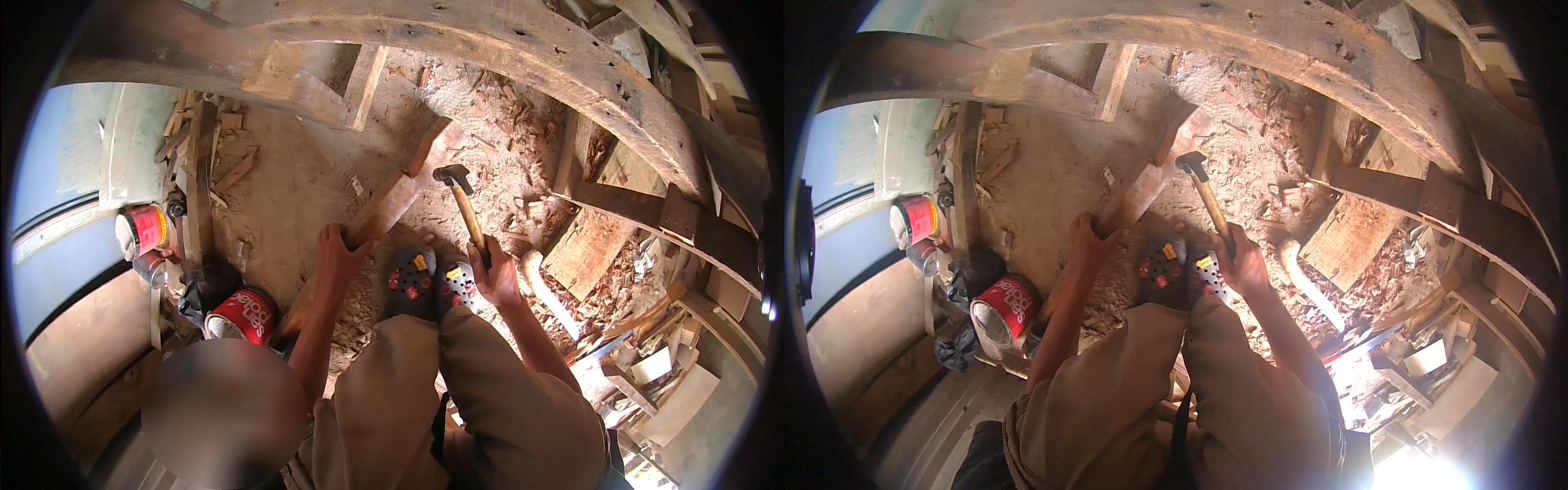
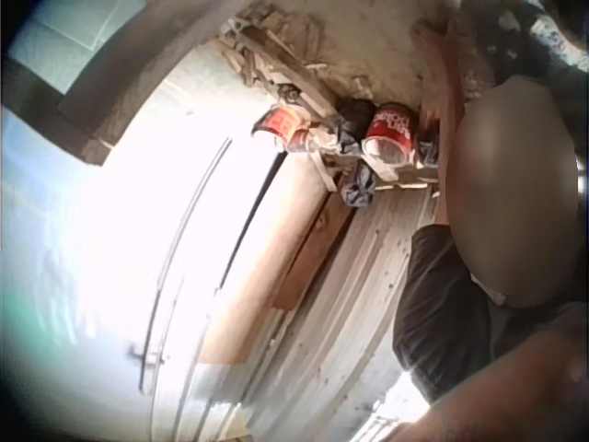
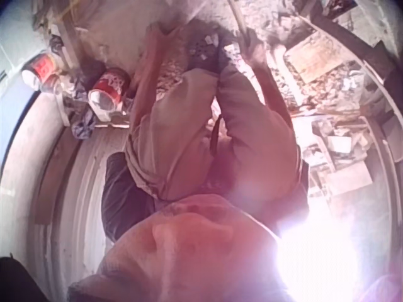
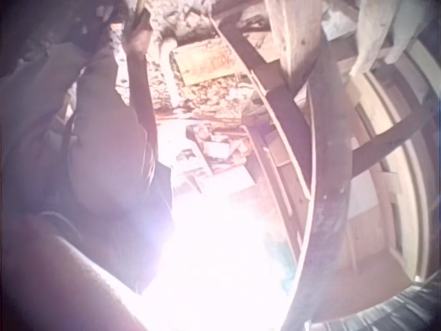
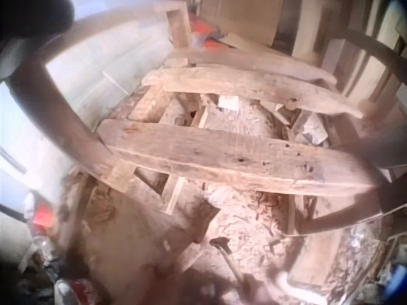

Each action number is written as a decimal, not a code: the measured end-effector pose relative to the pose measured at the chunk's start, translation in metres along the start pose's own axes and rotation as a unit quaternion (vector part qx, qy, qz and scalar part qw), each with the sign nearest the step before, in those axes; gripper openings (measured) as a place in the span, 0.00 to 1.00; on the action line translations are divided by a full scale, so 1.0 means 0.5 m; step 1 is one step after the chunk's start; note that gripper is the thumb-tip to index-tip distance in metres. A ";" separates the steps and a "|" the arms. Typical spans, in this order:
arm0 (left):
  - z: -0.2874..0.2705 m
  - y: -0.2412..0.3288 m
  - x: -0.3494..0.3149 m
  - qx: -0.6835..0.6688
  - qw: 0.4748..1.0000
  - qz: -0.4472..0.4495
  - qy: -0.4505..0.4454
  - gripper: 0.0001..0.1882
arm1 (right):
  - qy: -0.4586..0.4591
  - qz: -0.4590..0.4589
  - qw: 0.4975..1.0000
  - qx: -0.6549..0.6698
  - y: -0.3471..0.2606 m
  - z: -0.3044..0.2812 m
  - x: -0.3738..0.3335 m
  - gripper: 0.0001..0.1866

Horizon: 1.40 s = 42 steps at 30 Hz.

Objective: The person sits on the floor and uses a hammer to break and remove pieces of a wooden structure. They then retrieve nails from a bucket and continue working on the wood.

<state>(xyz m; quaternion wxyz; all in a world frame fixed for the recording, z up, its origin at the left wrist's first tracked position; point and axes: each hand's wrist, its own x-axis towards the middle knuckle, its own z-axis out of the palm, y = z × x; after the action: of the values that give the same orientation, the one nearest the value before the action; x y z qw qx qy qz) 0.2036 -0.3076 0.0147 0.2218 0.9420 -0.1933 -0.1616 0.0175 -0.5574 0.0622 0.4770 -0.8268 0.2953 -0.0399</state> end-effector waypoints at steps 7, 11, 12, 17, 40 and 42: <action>-0.009 0.018 -0.019 -0.010 0.999 -0.038 -0.017 0.30 | 0.014 -0.003 1.000 -0.007 0.019 0.005 0.007 0.13; -0.026 0.046 0.009 0.013 0.999 0.036 -0.019 0.31 | 0.014 -0.005 1.000 0.015 0.050 0.030 -0.001 0.13; -0.027 0.059 0.019 0.024 0.998 0.056 -0.012 0.31 | 0.005 0.009 1.000 0.014 0.049 0.035 -0.004 0.13; 0.018 0.086 0.028 0.004 0.999 0.033 -0.024 0.38 | -0.053 0.030 0.998 0.006 0.004 0.050 0.010 0.16; 0.049 0.086 0.012 0.112 0.991 0.075 0.005 0.34 | -0.052 -0.013 0.997 -0.055 -0.074 -0.030 0.068 0.11; 0.045 0.092 0.006 0.116 0.991 0.062 -0.013 0.32 | -0.029 -0.033 0.997 -0.058 -0.090 -0.026 0.059 0.13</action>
<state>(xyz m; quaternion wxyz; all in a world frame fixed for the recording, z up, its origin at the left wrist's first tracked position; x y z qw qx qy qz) 0.1841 -0.3550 0.0168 0.1184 0.9454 -0.2712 -0.1367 0.0578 -0.5662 0.0995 0.4350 -0.8632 0.2557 -0.0145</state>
